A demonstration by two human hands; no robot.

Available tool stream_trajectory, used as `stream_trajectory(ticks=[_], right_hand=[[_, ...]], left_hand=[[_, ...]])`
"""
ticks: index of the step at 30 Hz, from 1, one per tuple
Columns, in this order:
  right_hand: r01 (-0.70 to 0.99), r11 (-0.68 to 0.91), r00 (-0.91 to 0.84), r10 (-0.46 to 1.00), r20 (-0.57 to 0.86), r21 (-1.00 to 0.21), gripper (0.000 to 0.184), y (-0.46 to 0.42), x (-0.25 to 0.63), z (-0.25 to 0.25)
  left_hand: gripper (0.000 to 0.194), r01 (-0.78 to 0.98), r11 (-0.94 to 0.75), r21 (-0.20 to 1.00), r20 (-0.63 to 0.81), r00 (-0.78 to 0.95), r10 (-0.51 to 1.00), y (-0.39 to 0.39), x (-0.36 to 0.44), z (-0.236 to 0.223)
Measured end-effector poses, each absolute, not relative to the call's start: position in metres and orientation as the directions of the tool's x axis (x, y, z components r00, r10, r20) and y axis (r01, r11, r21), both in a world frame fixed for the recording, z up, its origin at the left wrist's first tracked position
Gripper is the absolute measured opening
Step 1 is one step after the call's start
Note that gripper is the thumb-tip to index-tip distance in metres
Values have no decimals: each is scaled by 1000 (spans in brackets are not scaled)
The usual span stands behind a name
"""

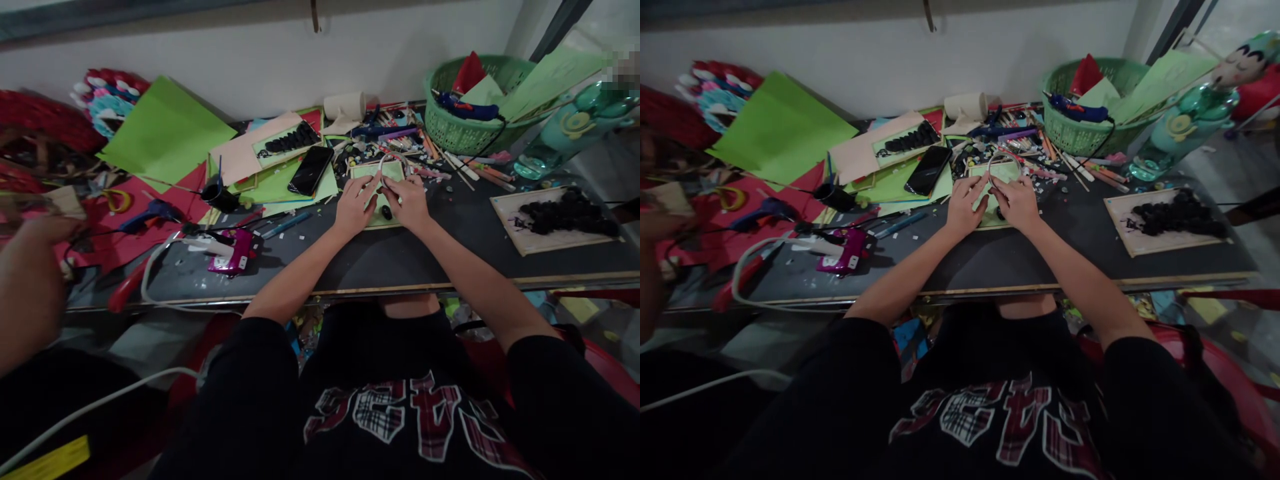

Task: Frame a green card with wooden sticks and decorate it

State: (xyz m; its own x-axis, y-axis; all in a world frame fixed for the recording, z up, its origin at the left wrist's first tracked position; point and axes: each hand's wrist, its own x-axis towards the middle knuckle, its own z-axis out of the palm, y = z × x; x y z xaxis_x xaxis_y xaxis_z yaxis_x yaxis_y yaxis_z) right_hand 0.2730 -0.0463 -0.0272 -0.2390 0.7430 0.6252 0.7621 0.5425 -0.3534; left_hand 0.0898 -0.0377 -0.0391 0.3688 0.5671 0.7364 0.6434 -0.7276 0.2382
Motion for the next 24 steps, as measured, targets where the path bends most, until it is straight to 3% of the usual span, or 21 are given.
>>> stream_trajectory(ticks=[10, 18, 24], right_hand=[[792, 504, -207, 752, 626, -343, 50, -43, 276, -35], [810, 525, -299, 751, 589, -259, 48, -46, 277, -32], [800, 526, -315, 778, 543, -289, 44, -46, 275, -33]], left_hand=[[48, 628, -750, 207, 724, 417, 549, -38, 90, -39], [40, 568, -752, 333, 690, 397, 605, -32, 88, -44], [33, 539, -746, 391, 673, 385, 632, -27, 86, -48]])
